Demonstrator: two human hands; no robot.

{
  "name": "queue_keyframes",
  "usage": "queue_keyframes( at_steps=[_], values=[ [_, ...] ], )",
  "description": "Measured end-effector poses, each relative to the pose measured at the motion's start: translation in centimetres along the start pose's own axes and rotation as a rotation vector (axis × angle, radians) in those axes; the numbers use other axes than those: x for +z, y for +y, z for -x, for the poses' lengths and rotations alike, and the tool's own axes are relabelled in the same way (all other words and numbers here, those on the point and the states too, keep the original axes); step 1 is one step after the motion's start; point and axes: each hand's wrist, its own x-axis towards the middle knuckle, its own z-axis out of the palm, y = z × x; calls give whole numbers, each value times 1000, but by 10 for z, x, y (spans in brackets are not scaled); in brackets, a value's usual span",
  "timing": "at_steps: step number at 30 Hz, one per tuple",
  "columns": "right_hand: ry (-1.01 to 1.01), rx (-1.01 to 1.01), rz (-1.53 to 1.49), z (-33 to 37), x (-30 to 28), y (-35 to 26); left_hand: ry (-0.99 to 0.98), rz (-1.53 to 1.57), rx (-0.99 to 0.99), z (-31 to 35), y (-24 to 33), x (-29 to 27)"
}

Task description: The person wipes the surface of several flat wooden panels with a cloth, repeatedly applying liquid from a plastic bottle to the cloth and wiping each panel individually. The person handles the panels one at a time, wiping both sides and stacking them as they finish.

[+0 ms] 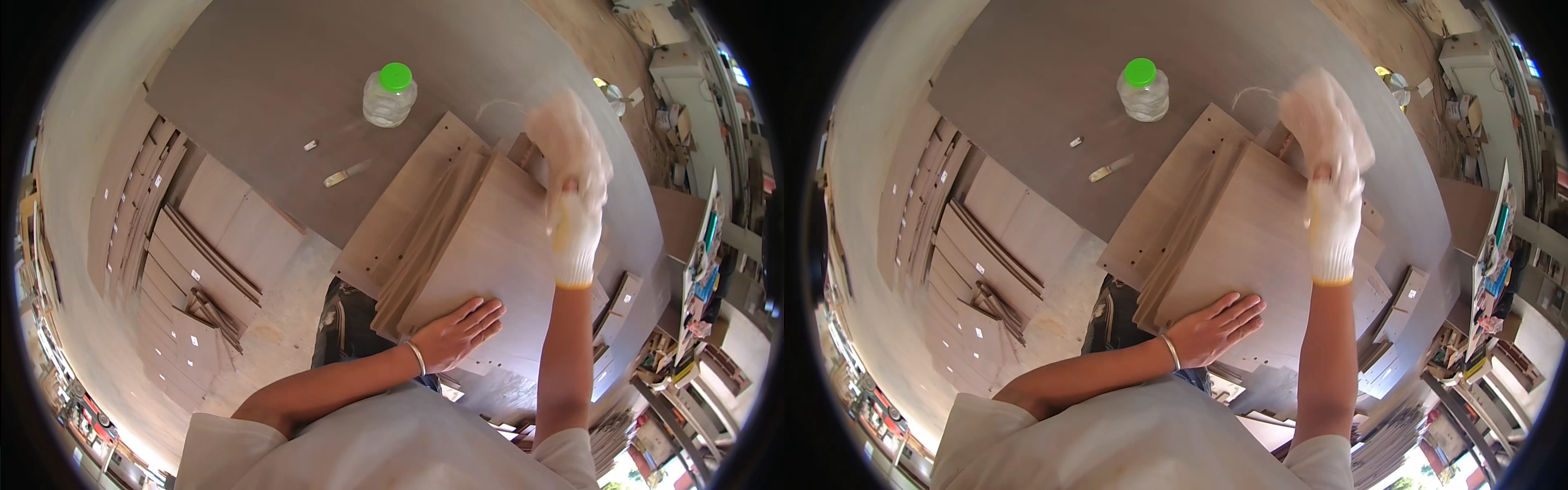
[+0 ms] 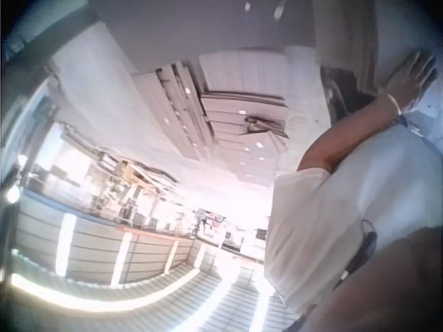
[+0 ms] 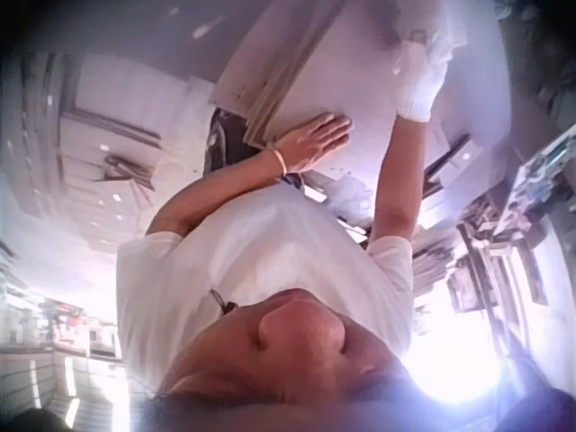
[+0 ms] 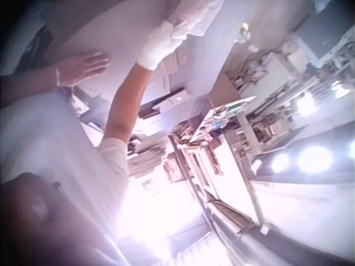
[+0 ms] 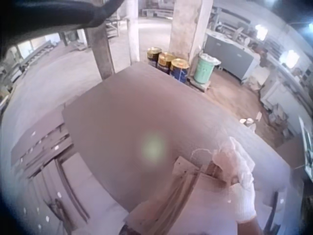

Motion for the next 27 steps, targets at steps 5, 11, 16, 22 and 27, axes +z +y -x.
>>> queue_keyframes(
  at_steps=[5,11,16,22,27],
  values=[
    [-357,-663,672,86,17,47,-32,40,69,-1,-1,-3],
    [-1048,-946,1079,136,39,17,-103,500,-355,-1,41,27],
    [-651,-854,791,110,16,69,31,47,-127,5,33,30],
    [-675,-508,318,153,-5,83,-296,457,-343,1,27,18],
    [-202,-115,329,185,-146,118,-299,568,-344,-41,-29,-82]
  ],
)
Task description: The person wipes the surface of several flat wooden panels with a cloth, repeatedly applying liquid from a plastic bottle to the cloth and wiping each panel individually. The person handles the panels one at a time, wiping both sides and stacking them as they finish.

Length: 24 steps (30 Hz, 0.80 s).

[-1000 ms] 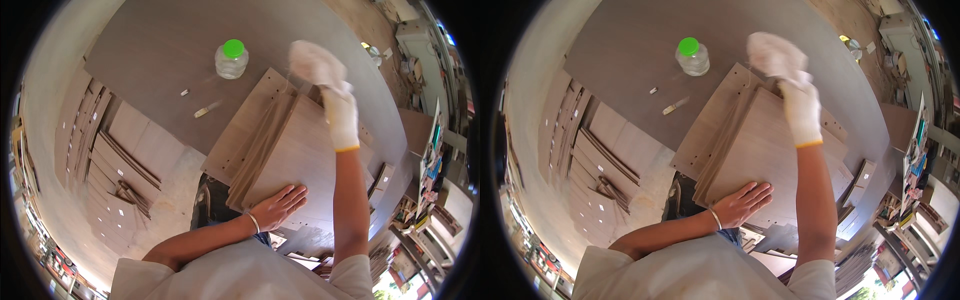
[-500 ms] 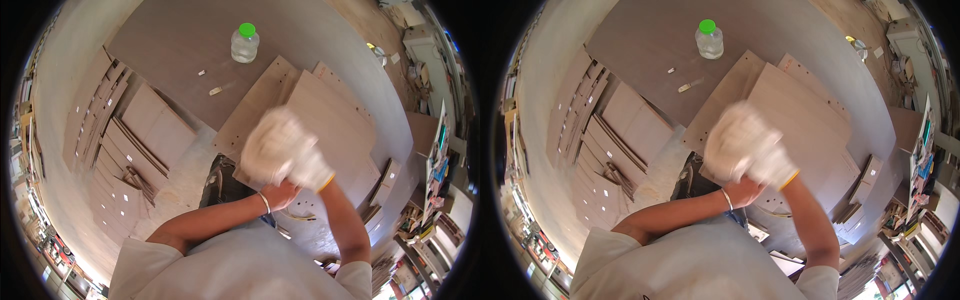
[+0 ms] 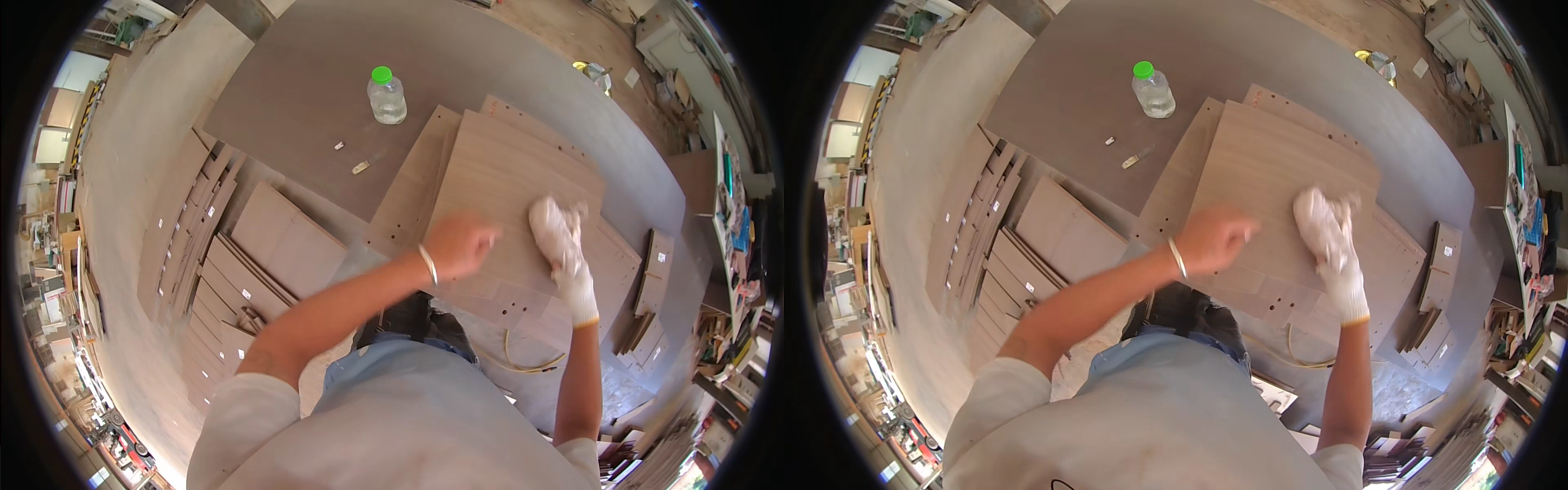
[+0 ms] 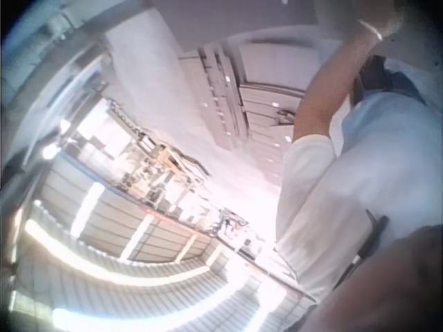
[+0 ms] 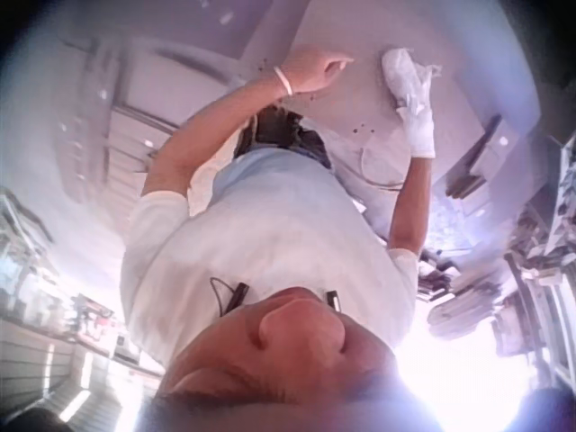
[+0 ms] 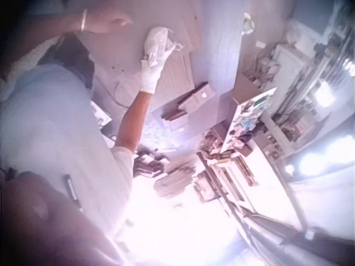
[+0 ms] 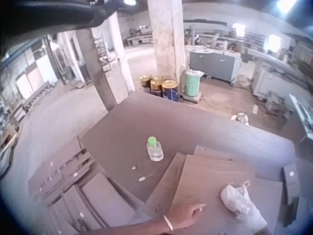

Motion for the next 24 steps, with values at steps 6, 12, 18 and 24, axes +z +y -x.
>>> queue_keyframes(
  at_steps=[6,12,18,24],
  values=[
    [-45,-582,617,85,68,-7,210,-646,147,-77,-36,-72],
    [96,-805,306,34,165,-66,-3,-748,-30,-98,-23,-65],
    [136,-827,320,17,194,-75,3,-781,13,-102,-36,-68],
    [43,-705,342,37,148,-58,24,-790,-31,-99,-38,-60]
  ],
)
